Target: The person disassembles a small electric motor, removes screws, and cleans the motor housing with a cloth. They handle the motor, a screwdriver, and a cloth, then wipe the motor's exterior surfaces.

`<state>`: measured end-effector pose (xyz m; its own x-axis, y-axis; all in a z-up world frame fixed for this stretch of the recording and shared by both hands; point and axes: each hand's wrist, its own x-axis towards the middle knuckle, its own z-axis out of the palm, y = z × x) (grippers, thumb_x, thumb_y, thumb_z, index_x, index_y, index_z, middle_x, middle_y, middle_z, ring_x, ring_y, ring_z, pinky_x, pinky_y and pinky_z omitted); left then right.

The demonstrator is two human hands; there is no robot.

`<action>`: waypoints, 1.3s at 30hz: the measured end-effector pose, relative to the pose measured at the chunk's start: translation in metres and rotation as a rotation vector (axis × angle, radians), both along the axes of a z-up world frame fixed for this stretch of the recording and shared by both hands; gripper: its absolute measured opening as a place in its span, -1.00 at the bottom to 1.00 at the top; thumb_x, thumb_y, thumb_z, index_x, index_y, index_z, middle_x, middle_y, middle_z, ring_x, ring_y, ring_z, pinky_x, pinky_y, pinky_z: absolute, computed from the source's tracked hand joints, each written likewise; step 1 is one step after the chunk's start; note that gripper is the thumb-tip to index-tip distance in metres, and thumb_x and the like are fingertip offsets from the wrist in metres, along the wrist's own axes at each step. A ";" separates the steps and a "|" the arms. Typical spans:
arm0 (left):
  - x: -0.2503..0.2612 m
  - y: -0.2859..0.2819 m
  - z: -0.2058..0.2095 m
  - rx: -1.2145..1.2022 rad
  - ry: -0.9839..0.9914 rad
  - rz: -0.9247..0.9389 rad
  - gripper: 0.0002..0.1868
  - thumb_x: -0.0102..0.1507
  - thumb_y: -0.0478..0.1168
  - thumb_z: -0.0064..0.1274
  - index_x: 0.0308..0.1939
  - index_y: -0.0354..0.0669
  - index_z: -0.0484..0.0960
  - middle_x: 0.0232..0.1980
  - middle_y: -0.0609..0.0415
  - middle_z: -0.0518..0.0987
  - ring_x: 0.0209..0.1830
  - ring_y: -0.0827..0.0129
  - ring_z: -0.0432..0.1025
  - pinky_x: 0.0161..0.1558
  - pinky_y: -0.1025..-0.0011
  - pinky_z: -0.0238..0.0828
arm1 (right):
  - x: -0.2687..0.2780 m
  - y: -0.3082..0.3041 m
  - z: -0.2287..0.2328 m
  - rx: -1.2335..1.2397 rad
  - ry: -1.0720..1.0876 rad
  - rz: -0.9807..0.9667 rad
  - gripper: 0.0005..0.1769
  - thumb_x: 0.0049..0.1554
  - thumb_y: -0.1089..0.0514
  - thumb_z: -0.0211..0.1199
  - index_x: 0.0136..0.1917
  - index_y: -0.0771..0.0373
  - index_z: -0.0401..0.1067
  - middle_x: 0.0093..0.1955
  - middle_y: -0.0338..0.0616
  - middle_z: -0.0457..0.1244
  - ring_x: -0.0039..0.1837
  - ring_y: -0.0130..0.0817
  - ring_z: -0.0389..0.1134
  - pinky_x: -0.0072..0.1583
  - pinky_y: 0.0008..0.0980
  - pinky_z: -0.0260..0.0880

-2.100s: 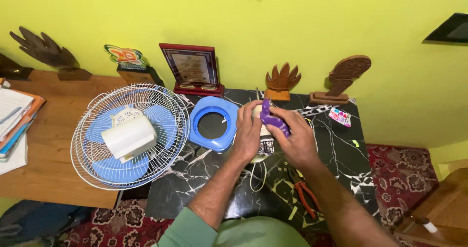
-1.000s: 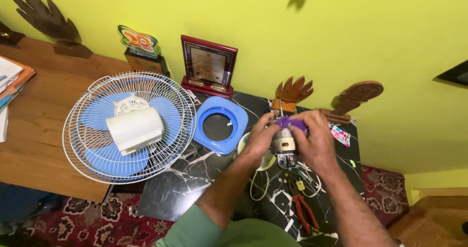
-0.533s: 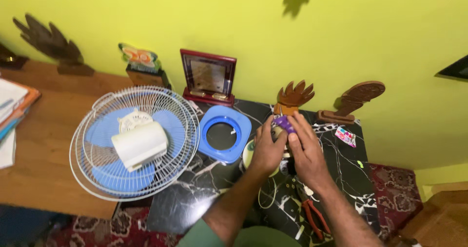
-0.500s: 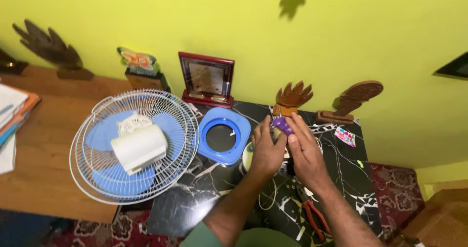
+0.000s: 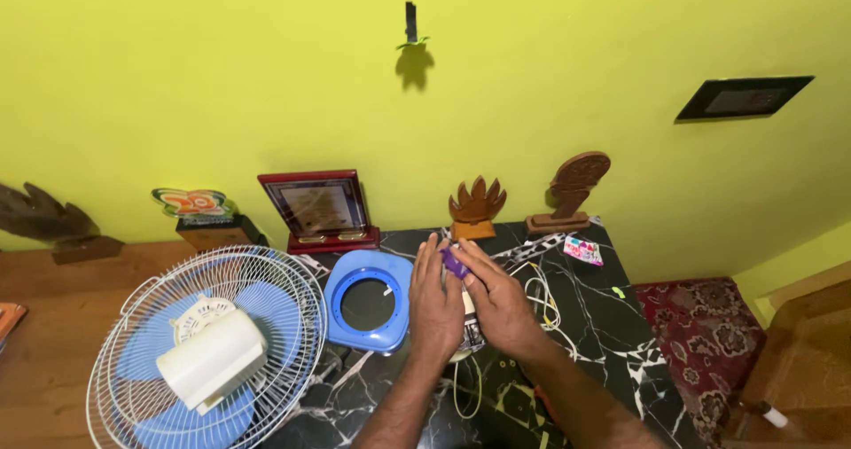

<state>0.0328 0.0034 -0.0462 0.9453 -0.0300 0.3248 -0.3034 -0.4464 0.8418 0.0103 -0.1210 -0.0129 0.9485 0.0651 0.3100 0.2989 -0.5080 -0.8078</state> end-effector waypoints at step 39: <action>-0.012 -0.001 -0.002 -0.155 0.111 -0.100 -0.34 0.40 -0.22 -0.33 0.60 -0.15 0.00 0.64 -0.20 0.02 0.67 -0.01 -0.13 0.56 0.16 -0.18 | -0.015 -0.008 0.019 -0.186 0.098 -0.115 -0.68 0.15 0.14 0.27 0.18 0.18 0.50 0.06 -0.07 0.30 0.03 -0.23 0.41 0.06 -0.28 0.50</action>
